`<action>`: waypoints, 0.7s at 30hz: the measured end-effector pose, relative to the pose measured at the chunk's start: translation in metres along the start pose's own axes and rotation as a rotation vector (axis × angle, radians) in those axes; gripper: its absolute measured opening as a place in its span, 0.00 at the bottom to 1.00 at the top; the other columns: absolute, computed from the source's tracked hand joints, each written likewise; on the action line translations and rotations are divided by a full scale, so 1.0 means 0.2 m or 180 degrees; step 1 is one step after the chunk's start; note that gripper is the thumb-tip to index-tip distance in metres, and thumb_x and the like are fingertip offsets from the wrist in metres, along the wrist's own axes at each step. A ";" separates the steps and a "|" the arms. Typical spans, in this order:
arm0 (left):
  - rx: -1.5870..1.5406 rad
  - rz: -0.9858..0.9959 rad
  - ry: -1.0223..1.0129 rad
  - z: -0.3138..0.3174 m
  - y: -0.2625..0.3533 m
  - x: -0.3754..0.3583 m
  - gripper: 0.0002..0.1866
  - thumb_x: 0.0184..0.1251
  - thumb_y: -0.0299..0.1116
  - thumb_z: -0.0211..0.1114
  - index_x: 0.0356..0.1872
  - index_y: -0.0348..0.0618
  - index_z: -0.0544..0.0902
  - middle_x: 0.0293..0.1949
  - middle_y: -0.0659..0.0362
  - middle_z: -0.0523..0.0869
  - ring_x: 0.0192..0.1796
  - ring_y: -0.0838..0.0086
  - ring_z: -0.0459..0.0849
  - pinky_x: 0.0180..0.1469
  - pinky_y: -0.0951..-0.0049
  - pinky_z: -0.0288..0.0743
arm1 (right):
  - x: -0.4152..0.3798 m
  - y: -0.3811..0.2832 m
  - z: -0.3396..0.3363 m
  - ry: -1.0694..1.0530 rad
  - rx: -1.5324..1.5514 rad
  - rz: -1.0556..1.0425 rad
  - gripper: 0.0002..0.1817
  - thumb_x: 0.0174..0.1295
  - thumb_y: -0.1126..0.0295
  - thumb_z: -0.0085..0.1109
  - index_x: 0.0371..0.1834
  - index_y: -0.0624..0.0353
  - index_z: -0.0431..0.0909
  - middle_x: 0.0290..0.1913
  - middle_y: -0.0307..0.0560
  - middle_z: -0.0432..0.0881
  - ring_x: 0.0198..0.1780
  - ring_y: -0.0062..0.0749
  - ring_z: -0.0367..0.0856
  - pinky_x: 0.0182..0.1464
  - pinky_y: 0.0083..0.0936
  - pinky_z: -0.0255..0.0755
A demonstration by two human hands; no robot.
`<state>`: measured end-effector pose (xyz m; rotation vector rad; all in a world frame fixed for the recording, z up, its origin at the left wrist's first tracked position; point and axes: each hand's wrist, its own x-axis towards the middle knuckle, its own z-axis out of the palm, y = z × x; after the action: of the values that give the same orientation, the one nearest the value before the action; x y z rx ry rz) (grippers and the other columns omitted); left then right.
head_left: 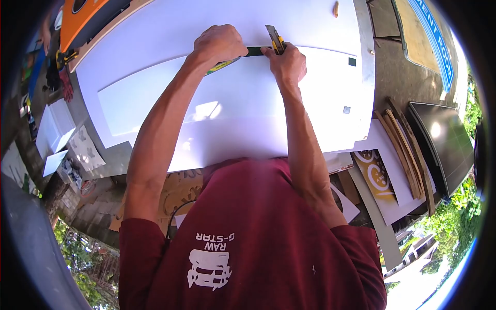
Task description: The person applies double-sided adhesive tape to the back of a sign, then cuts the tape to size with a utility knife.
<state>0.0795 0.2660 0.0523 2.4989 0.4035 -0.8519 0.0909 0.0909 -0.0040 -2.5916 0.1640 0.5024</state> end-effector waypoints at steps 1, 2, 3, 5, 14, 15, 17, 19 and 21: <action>0.0024 -0.0026 -0.0037 0.00 0.00 0.00 0.14 0.55 0.43 0.72 0.38 0.48 0.94 0.35 0.54 0.92 0.39 0.63 0.89 0.47 0.61 0.81 | 0.00 0.00 0.02 0.0081 -0.0036 -0.0095 0.23 0.54 0.48 0.78 0.33 0.58 0.85 0.28 0.47 0.88 0.31 0.41 0.87 0.35 0.37 0.78; 0.0047 -0.0046 -0.0085 0.01 0.00 0.00 0.14 0.55 0.43 0.72 0.38 0.48 0.94 0.35 0.54 0.92 0.39 0.63 0.89 0.47 0.61 0.81 | -0.01 0.01 0.04 0.0090 -0.0068 -0.0103 0.23 0.54 0.48 0.78 0.33 0.58 0.85 0.28 0.47 0.88 0.32 0.41 0.87 0.35 0.37 0.78; 0.0072 -0.0059 -0.0111 0.01 0.00 0.01 0.14 0.55 0.43 0.72 0.38 0.47 0.94 0.35 0.54 0.92 0.38 0.63 0.89 0.46 0.61 0.80 | -0.01 0.01 0.04 0.0115 -0.0094 -0.0123 0.23 0.53 0.48 0.78 0.32 0.58 0.85 0.29 0.47 0.88 0.32 0.41 0.87 0.35 0.38 0.78; 0.0023 -0.0056 -0.0079 0.01 0.01 0.01 0.15 0.55 0.43 0.72 0.39 0.47 0.94 0.35 0.54 0.92 0.38 0.63 0.89 0.46 0.61 0.81 | 0.01 0.01 0.04 0.0110 -0.0181 -0.0146 0.24 0.52 0.47 0.79 0.32 0.58 0.85 0.31 0.47 0.88 0.33 0.41 0.88 0.34 0.38 0.78; -0.0048 0.0002 0.0108 0.04 -0.01 -0.03 0.15 0.57 0.42 0.71 0.40 0.45 0.94 0.36 0.52 0.93 0.38 0.65 0.90 0.45 0.65 0.81 | -0.02 0.15 -0.10 -0.0785 0.1893 0.0107 0.26 0.70 0.52 0.57 0.44 0.71 0.71 0.31 0.60 0.83 0.31 0.45 0.85 0.37 0.40 0.81; -0.0043 0.0016 0.0152 0.03 -0.01 -0.01 0.15 0.58 0.42 0.71 0.40 0.45 0.94 0.36 0.51 0.92 0.38 0.65 0.90 0.45 0.65 0.81 | -0.04 0.18 -0.09 -0.0896 0.1803 -0.0072 0.24 0.72 0.53 0.55 0.43 0.70 0.70 0.30 0.60 0.83 0.31 0.45 0.85 0.37 0.41 0.81; -0.0052 0.0096 0.0189 0.01 -0.01 0.00 0.15 0.58 0.43 0.71 0.40 0.44 0.94 0.35 0.51 0.92 0.36 0.65 0.90 0.44 0.65 0.81 | -0.15 0.19 -0.10 -0.0977 0.1321 -0.0475 0.21 0.77 0.56 0.47 0.41 0.69 0.69 0.29 0.63 0.83 0.30 0.49 0.86 0.37 0.44 0.80; 0.0015 0.0148 0.0195 0.03 -0.01 -0.03 0.16 0.57 0.43 0.71 0.39 0.44 0.94 0.33 0.51 0.92 0.34 0.65 0.89 0.42 0.65 0.81 | -0.23 0.22 -0.05 -0.1160 0.0906 -0.0367 0.21 0.78 0.56 0.46 0.49 0.69 0.71 0.28 0.59 0.83 0.29 0.45 0.87 0.34 0.42 0.79; 0.0033 0.0094 0.0139 0.02 -0.02 0.01 0.15 0.53 0.43 0.69 0.38 0.49 0.94 0.35 0.53 0.92 0.39 0.62 0.89 0.45 0.61 0.82 | -0.28 0.18 -0.05 -0.0978 0.0445 -0.0481 0.19 0.80 0.58 0.42 0.51 0.67 0.72 0.24 0.56 0.83 0.25 0.47 0.86 0.33 0.44 0.78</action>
<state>0.0774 0.2687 0.0472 2.5304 0.3769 -0.7909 0.0344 0.0566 0.0097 -2.3346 -0.0970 0.7934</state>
